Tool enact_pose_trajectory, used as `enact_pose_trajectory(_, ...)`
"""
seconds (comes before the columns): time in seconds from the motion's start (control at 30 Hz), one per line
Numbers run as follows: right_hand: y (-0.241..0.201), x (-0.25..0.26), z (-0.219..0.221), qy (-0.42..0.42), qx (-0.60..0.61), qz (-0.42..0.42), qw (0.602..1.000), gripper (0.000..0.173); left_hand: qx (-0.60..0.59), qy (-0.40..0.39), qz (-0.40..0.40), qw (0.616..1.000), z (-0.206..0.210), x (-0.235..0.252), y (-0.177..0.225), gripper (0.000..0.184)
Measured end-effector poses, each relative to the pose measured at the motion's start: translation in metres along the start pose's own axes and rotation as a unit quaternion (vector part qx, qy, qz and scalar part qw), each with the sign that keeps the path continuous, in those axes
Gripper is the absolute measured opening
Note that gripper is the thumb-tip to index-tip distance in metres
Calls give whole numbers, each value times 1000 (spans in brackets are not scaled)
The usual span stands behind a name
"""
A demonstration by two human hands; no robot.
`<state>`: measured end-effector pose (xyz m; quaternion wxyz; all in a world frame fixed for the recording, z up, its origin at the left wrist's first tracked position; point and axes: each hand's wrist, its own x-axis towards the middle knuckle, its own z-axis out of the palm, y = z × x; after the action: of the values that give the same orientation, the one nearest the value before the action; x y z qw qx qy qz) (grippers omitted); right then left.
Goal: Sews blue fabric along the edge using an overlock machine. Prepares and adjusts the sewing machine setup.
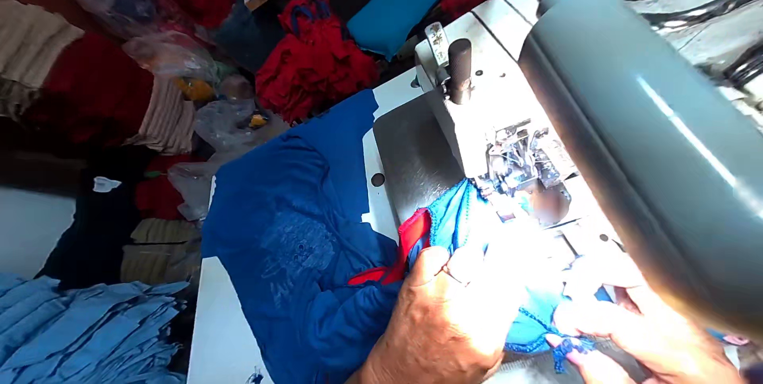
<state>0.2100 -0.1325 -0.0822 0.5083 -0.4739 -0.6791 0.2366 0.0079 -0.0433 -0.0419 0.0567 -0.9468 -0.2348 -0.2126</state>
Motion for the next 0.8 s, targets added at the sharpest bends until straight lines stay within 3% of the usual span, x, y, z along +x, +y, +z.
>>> enact_pose_trajectory(0.07, -5, 8, -2, -4, 9, 9, 1000, 10, -19, 10, 9, 1000, -3, 6, 3, 47)
enact_pose_trajectory(0.13, -8, 13, -3, 21, 32, 6, 999, 11, -82, 40, 2, 996, -9, 13, 4, 34)
enact_pose_trajectory(0.2, -5, 21, -8, 72, 42, 1, 996, 25, -183, 58, -58, 980, -25, 22, -4, 19)
enact_pose_trajectory(0.27, 2, 30, -13, 137, 3, 16, 990, 26, -239, 72, -145, 957, -43, 35, -19, 20)
enact_pose_trajectory(0.33, 7, 40, -14, 171, -40, 25, 984, 16, -233, 25, -174, 957, -54, 42, -38, 16)
enact_pose_trajectory(0.4, 7, 45, -13, 165, -61, 31, 984, 12, -201, -39, -172, 964, -59, 44, -50, 31)
enact_pose_trajectory(0.47, 5, 47, -9, 157, -69, 24, 985, 10, -158, -73, -160, 972, -63, 43, -54, 27)
enact_pose_trajectory(0.53, 6, 50, -3, 160, -64, 8, 985, 9, -136, -74, -144, 977, -69, 44, -53, 16)
enact_pose_trajectory(0.63, 6, 54, 4, 165, -55, -6, 985, 14, -150, -52, -144, 977, -71, 48, -50, 15)
enact_pose_trajectory(0.73, 4, 57, 12, 174, -107, -16, 979, 19, -220, -21, -187, 957, -71, 52, -36, 11)
enact_pose_trajectory(0.8, 3, 60, 17, 185, -148, -36, 971, 16, -218, -8, -153, 964, -63, 48, -29, 9)
